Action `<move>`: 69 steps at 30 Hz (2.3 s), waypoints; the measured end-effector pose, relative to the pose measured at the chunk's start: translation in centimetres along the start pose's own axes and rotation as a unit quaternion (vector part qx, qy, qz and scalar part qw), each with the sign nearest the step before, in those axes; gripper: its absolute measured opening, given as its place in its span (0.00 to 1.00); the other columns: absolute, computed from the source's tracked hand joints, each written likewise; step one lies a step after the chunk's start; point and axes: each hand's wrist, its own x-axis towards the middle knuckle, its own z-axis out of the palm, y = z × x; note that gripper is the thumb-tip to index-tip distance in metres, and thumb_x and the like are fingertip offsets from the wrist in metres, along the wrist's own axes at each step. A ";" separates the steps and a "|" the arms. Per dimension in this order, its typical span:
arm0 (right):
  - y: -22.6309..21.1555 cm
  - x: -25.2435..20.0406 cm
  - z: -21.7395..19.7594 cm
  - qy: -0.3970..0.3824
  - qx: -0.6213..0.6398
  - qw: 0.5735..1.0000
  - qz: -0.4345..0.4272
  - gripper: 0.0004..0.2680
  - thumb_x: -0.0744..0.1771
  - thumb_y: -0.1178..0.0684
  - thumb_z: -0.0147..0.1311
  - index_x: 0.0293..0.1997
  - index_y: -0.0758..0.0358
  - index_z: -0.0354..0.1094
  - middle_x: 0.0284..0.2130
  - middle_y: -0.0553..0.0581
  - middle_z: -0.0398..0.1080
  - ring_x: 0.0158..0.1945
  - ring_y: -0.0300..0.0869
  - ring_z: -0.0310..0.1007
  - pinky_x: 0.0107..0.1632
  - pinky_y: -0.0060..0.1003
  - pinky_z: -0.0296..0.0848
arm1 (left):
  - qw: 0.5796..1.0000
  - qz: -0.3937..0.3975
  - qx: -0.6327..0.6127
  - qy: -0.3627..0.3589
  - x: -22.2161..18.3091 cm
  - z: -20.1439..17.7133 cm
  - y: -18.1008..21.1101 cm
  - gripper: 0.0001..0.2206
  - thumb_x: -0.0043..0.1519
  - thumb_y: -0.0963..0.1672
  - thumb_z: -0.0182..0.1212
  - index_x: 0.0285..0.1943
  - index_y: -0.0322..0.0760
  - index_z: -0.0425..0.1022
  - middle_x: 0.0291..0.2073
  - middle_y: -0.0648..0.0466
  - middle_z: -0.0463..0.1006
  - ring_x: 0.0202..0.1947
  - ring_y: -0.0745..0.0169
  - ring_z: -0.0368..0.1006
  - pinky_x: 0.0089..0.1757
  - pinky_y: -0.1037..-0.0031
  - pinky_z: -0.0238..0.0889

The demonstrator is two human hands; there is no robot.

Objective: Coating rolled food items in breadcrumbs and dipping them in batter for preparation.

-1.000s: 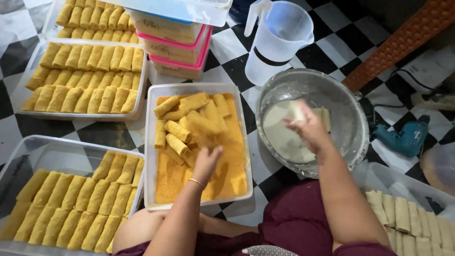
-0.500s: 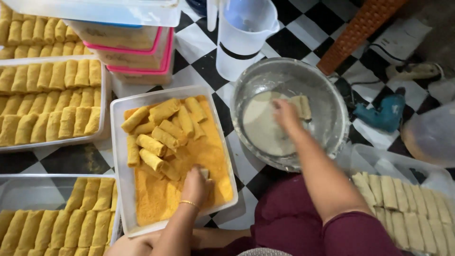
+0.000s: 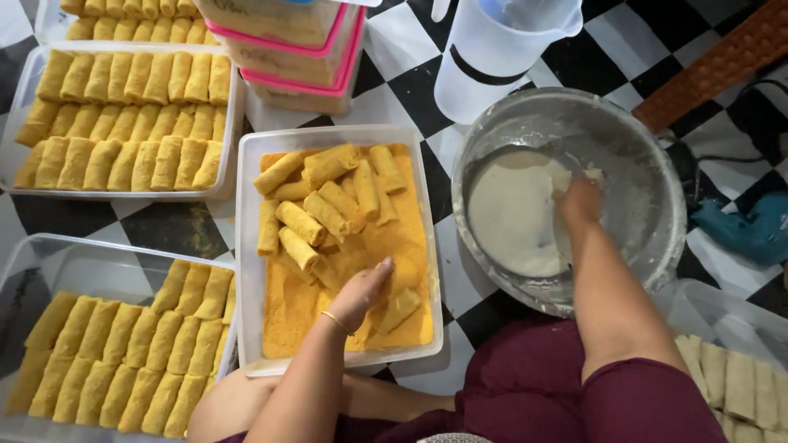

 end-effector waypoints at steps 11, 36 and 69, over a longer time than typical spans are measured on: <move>-1.2 -1.9 -2.4 -0.035 0.263 0.961 0.075 0.21 0.67 0.49 0.61 0.67 0.69 0.65 0.54 0.73 0.71 0.58 0.64 0.71 0.53 0.59 0.74 | 0.871 0.167 0.450 -0.101 1.1 0.6 -4.3 0.26 0.53 0.53 0.73 0.48 0.27 0.75 0.43 0.30 0.79 0.50 0.27 0.76 0.50 0.47 0.72; -17.1 -14.7 -9.2 -0.105 0.208 0.946 -0.227 0.10 0.65 0.54 0.63 0.48 0.42 0.77 0.46 0.43 0.78 0.55 0.38 0.76 0.61 0.38 0.72 | 0.968 0.098 0.225 -0.049 2.6 0.4 -4.2 0.25 0.57 0.57 0.65 0.55 0.41 0.79 0.46 0.45 0.84 0.52 0.46 0.79 0.52 0.58 0.72; -7.1 -7.3 -9.4 -0.098 0.682 0.701 0.182 0.13 0.68 0.57 0.58 0.56 0.59 0.57 0.32 0.50 0.64 0.25 0.34 0.67 0.22 0.27 0.67 | 0.968 0.165 -0.190 -0.012 0.7 0.4 -0.7 0.23 0.61 0.44 0.66 0.63 0.32 0.66 0.48 0.45 0.76 0.48 0.52 0.76 0.47 0.64 0.70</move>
